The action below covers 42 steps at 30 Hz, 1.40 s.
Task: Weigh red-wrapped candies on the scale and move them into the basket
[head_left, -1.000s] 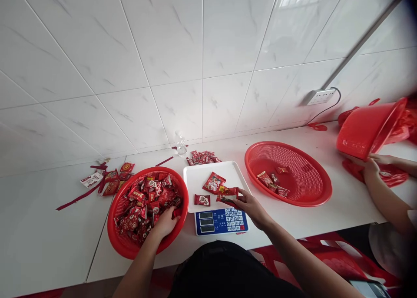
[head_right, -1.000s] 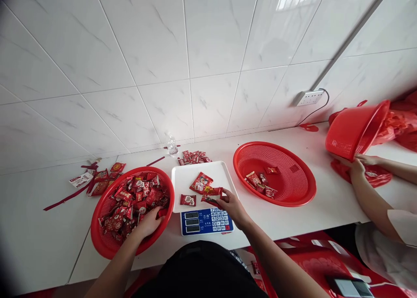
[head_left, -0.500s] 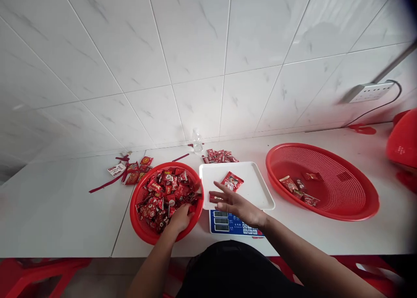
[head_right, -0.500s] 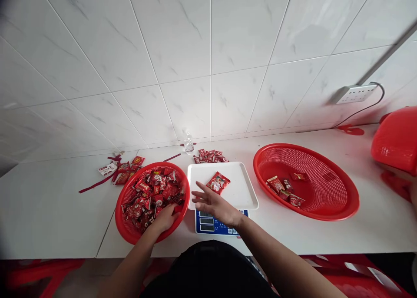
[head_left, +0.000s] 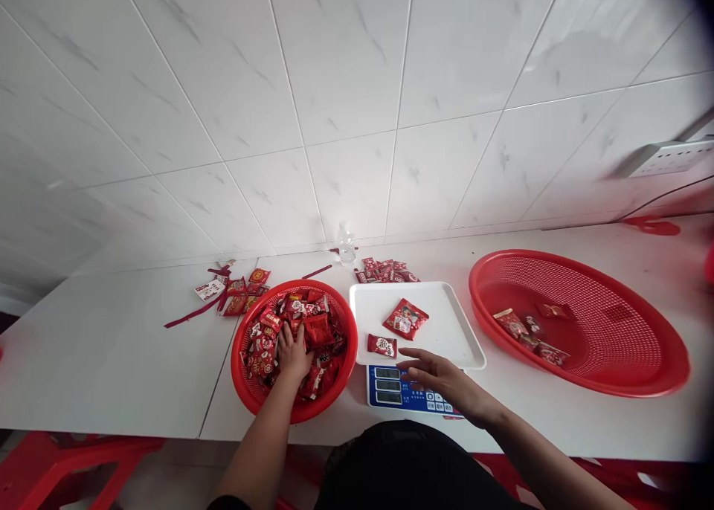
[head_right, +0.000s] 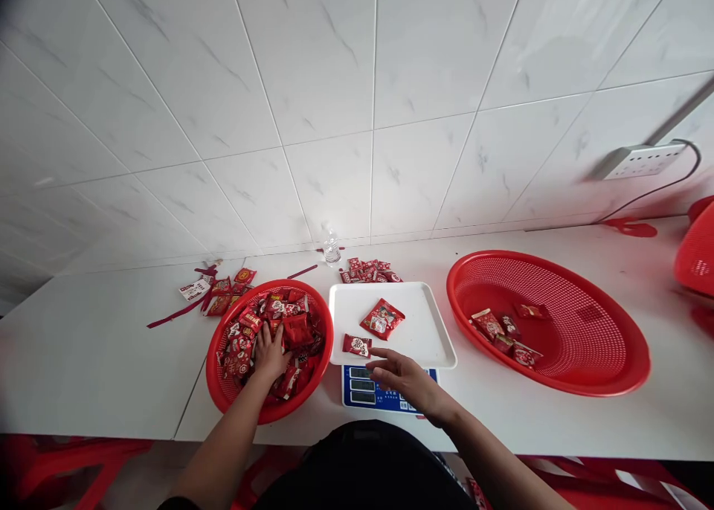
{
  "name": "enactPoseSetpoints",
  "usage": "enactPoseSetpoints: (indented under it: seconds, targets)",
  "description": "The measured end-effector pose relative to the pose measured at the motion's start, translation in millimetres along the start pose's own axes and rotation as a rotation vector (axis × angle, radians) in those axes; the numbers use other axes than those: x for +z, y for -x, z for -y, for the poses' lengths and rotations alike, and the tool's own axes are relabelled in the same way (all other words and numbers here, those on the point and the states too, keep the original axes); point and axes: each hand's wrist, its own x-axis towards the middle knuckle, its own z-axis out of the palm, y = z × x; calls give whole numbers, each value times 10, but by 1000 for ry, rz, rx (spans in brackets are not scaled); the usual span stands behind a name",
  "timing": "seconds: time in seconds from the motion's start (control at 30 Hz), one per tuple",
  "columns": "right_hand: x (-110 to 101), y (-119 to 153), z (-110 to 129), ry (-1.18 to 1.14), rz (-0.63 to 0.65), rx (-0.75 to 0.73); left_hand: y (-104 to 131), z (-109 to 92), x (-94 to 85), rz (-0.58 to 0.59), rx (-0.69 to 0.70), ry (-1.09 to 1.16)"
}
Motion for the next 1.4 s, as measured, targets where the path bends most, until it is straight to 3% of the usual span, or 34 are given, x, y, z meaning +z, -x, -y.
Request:
enactPoseSetpoints:
  seconds: [0.2, 0.43, 0.73, 0.83, 0.9, 1.0, 1.07, 1.13, 1.27, 1.3, 1.4]
  targets:
    - [-35, 60, -41, -6, -17, 26, -49, -113, -43, 42, 19, -71]
    - [-28, 105, -108, -50, -19, 37, 10, 12, -113, 105, 79, 75]
    - [-84, 156, -97, -49, -48, 39, 68, 71, -421, -3, 21, 330]
    - [-82, 158, -99, -43, -52, 33, 100, 66, -585, -42, -49, 531]
    - [-71, 146, -106, -51, -58, 31, 132, 17, -692, -38, -111, 815]
    - [-27, 104, -117, -90, -57, 26, 207, -159, -838, 109, -205, 1360]
    - [28, 69, -114, -139, -47, 27, 292, -345, -918, 304, -225, 1723]
    - [97, 37, -102, -220, -29, 37, 415, -573, -966, 571, -218, 1955]
    - [209, 5, -78, -435, 42, 15, 734, -1037, -900, 1018, -183, 1939]
    - [220, 5, -82, -458, 50, 1, 807, -1129, -848, 1087, -164, 1875]
    - [210, 4, -133, -380, 13, -4, 951, -1300, -656, 1129, -160, 1796]
